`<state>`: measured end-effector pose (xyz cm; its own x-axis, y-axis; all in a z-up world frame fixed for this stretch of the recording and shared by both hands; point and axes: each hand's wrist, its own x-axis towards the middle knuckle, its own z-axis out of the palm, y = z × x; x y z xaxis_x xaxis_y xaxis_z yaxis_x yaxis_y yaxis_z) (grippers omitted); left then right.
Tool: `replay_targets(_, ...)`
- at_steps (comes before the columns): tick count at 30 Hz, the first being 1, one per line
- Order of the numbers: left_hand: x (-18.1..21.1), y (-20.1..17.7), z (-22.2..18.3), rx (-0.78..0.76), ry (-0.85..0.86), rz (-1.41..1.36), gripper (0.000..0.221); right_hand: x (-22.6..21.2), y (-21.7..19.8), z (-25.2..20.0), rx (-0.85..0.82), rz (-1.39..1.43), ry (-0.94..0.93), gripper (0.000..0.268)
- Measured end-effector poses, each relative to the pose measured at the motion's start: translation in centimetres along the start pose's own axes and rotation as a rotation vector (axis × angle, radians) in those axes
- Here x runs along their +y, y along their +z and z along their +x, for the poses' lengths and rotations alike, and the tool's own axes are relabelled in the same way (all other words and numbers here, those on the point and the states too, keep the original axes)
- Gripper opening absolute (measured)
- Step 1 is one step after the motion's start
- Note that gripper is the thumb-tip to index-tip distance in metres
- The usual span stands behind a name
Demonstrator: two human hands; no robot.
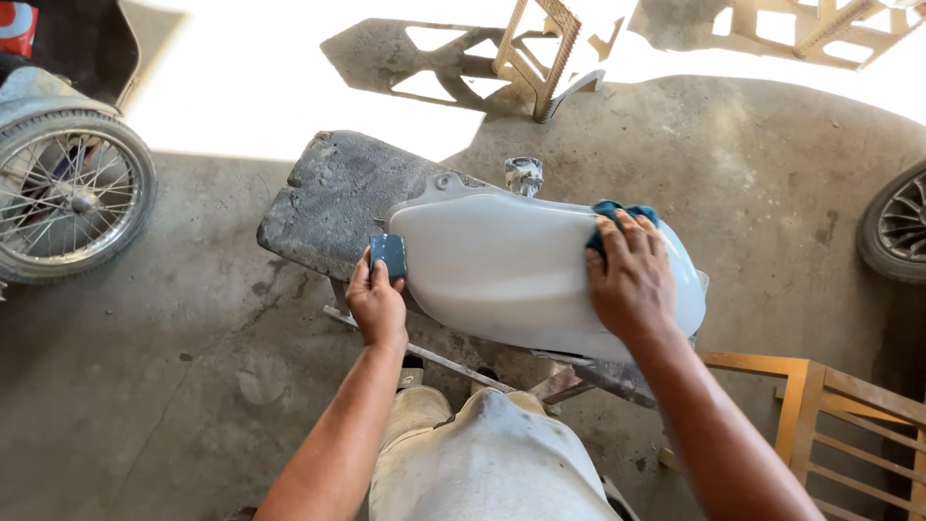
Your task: Sanding a motorcycle fuel tank with sandpaper and water in a workshop setting.
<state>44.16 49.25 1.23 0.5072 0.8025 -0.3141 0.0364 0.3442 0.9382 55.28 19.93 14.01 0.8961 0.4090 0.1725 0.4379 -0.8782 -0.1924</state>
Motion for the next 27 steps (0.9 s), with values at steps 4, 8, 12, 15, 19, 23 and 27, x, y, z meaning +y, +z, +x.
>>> replay_targets(4, -0.2, -1.1, 0.7, -0.052, -0.027, -0.008, 0.030, -8.5, 3.6, 3.2, -0.065, 0.004, -0.034, 0.045)
replay_targets(8, -1.8, -1.9, 1.8, -0.162, -0.099, -0.065, 0.033, -17.2, 7.0, 7.3, -0.208, -0.024, -0.169, 0.045)
replay_targets(12, -2.4, -2.6, 3.0, -0.240, -0.113, -0.020, 0.033, -19.9, 10.6, 8.6, -0.211, 0.010, -0.294, 0.041)
replay_targets(15, -0.3, -2.9, 2.7, -0.312, -0.048, 0.115, 0.033, -15.7, 8.2, 7.5, -0.147, 0.018, -0.220, 0.038)
replay_targets(19, 0.3, -3.4, 3.0, -0.387, -0.006, 0.145, 0.033, -7.0, 2.3, 4.5, -0.021, 0.023, -0.053, 0.023)
replay_targets(23, 0.2, -3.5, 3.3, -0.416, -0.034, 0.118, 0.035, -2.1, 1.1, 2.6, 0.082, -0.051, 0.114, 0.028)
replay_targets(27, 0.2, -3.6, 3.3, -0.406, -0.076, 0.115, 0.034, -7.1, 4.8, 3.9, 0.114, -0.028, 0.031, 0.026)
